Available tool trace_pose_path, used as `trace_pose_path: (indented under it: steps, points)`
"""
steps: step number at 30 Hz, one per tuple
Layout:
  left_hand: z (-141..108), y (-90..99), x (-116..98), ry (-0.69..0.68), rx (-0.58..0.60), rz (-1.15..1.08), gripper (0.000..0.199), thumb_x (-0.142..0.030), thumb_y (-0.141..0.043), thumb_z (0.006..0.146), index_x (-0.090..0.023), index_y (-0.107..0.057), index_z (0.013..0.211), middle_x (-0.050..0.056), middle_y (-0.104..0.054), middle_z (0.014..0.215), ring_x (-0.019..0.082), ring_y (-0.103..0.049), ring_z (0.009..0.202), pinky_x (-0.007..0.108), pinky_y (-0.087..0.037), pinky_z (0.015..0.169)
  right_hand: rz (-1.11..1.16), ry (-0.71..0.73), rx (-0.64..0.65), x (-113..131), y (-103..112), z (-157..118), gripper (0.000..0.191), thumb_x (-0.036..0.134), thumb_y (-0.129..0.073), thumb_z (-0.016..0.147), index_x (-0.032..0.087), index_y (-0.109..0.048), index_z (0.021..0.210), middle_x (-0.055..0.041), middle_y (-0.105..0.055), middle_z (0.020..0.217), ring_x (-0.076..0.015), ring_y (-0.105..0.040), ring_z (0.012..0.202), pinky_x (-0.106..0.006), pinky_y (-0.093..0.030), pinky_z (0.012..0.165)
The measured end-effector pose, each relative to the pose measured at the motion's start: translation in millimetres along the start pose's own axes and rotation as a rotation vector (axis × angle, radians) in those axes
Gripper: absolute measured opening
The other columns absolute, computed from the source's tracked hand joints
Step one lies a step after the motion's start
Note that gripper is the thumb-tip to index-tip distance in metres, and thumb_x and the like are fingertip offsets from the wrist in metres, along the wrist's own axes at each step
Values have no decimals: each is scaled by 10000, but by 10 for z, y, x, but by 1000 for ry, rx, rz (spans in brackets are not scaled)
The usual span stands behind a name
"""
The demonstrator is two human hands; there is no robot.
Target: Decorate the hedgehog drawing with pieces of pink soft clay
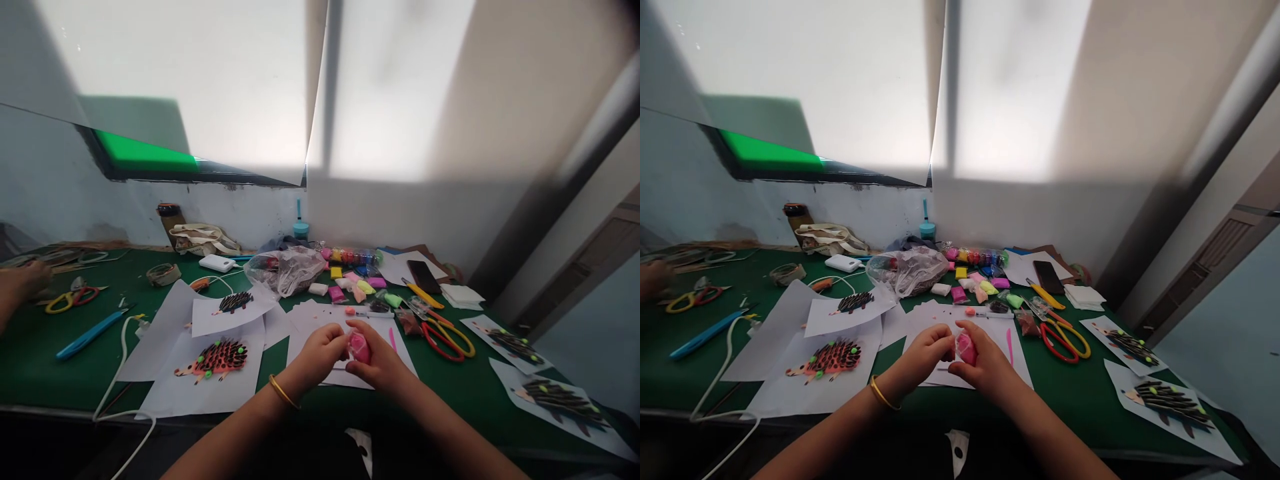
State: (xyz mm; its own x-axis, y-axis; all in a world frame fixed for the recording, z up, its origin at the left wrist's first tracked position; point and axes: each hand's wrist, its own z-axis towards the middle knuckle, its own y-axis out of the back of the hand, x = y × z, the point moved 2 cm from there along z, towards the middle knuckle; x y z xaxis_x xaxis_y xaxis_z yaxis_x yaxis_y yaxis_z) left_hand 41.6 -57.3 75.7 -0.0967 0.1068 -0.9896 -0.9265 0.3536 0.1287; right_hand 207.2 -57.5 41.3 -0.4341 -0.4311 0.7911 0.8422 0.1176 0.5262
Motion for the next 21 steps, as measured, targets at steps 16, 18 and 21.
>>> trace_pose_path:
  steps: [16,18,21]
  points:
    - [1,128,-23,-219,-149,356,137,-298,-566,876,-212,-652,938,32,-653,936,177,-589,873,299,-472,779,-158,-66,-40,-73,71,33,398,426,-639,851,223,-568,1186,-84,-613,1157,-259,-567,1053,-424,-459,921]
    - [-14,130,-61,-255,-125,438,158,-293,-573,883,-228,-707,933,44,-680,975,197,-601,932,323,-468,839,-167,-60,-47,-91,68,24,398,413,-648,843,227,-575,1187,-79,-615,1159,-259,-564,1067,-427,-456,933]
    - [-24,144,-82,-261,-121,513,163,-327,-606,881,-239,-742,900,43,-708,942,207,-618,910,337,-459,854,-171,-43,-29,-115,63,0,470,438,-672,826,234,-568,1237,-84,-605,1196,-268,-552,1111,-433,-446,958]
